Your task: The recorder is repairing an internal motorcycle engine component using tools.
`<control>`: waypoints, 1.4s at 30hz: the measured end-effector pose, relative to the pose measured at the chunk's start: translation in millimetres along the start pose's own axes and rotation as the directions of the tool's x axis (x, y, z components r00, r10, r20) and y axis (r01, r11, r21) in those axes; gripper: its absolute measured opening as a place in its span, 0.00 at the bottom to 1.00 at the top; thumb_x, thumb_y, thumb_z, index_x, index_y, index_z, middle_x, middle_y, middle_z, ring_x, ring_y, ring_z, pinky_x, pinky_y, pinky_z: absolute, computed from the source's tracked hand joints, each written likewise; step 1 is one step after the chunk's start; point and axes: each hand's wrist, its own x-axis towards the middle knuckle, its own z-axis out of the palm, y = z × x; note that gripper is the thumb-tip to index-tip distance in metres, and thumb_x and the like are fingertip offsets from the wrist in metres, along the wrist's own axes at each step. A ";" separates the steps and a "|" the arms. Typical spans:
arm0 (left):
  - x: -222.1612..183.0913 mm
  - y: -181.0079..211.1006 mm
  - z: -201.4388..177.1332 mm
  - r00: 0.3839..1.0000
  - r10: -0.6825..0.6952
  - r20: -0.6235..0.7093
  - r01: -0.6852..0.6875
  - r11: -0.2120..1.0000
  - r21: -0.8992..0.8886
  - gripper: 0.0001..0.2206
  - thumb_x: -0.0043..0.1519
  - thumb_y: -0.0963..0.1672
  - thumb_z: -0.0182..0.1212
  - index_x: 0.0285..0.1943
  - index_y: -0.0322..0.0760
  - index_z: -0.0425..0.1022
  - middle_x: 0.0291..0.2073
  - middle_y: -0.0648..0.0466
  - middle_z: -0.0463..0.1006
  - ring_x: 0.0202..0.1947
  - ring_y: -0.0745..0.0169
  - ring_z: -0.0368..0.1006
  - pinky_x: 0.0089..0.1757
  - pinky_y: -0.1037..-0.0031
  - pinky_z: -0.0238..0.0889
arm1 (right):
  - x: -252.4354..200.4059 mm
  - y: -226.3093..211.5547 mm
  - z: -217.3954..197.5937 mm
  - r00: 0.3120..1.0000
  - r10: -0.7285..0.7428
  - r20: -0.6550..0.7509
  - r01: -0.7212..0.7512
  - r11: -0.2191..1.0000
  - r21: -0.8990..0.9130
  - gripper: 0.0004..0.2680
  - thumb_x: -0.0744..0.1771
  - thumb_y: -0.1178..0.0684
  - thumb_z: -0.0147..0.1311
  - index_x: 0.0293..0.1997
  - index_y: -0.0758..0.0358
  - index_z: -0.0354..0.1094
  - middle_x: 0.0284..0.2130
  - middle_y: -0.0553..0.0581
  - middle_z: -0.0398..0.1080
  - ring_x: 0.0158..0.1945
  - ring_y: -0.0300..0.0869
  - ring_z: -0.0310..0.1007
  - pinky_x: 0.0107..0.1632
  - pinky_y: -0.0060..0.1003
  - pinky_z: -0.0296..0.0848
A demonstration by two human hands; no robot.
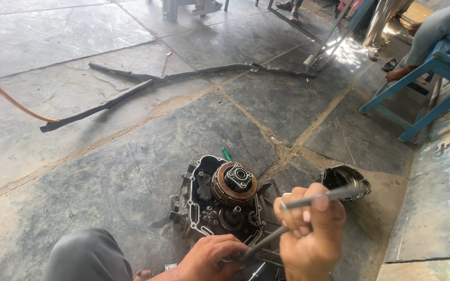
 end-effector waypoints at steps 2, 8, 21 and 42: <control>-0.7 -1.9 -0.3 1.000 0.012 0.007 -0.012 1.000 0.013 0.14 0.56 0.39 0.73 0.52 0.38 0.80 0.38 0.54 0.82 0.37 0.62 0.83 0.39 0.74 0.78 | -1.0 1.1 11.1 0.994 -0.063 -0.092 0.051 0.991 -0.125 0.17 0.71 0.45 0.57 0.23 0.56 0.57 0.14 0.44 0.53 0.18 0.31 0.46 0.26 0.33 0.48; -4.2 -6.6 -4.5 0.996 0.081 0.033 -0.082 0.997 0.013 0.14 0.60 0.42 0.73 0.54 0.37 0.79 0.38 0.53 0.82 0.39 0.58 0.82 0.40 0.70 0.77 | 8.8 -6.3 37.4 0.960 -0.098 -0.263 0.072 0.992 -0.105 0.14 0.70 0.46 0.48 0.26 0.60 0.63 0.15 0.48 0.59 0.18 0.34 0.51 0.27 0.33 0.52; -1.5 -0.2 -4.9 0.996 0.079 0.041 -0.080 0.997 0.016 0.14 0.62 0.42 0.69 0.57 0.38 0.79 0.40 0.49 0.82 0.43 0.49 0.81 0.42 0.64 0.74 | 1.9 -9.4 -1.5 0.963 0.261 0.064 -0.269 0.933 0.239 0.19 0.78 0.49 0.38 0.33 0.67 0.67 0.16 0.52 0.60 0.18 0.34 0.55 0.25 0.32 0.55; 16.1 47.7 -10.8 0.990 -0.127 -0.060 0.123 0.991 -0.057 0.17 0.60 0.46 0.71 0.56 0.36 0.78 0.42 0.50 0.83 0.42 0.61 0.83 0.40 0.72 0.75 | -21.4 24.1 22.5 0.875 -0.235 -0.422 0.023 0.893 -0.450 0.05 0.69 0.60 0.58 0.47 0.70 0.75 0.41 0.58 0.77 0.39 0.35 0.72 0.40 0.33 0.74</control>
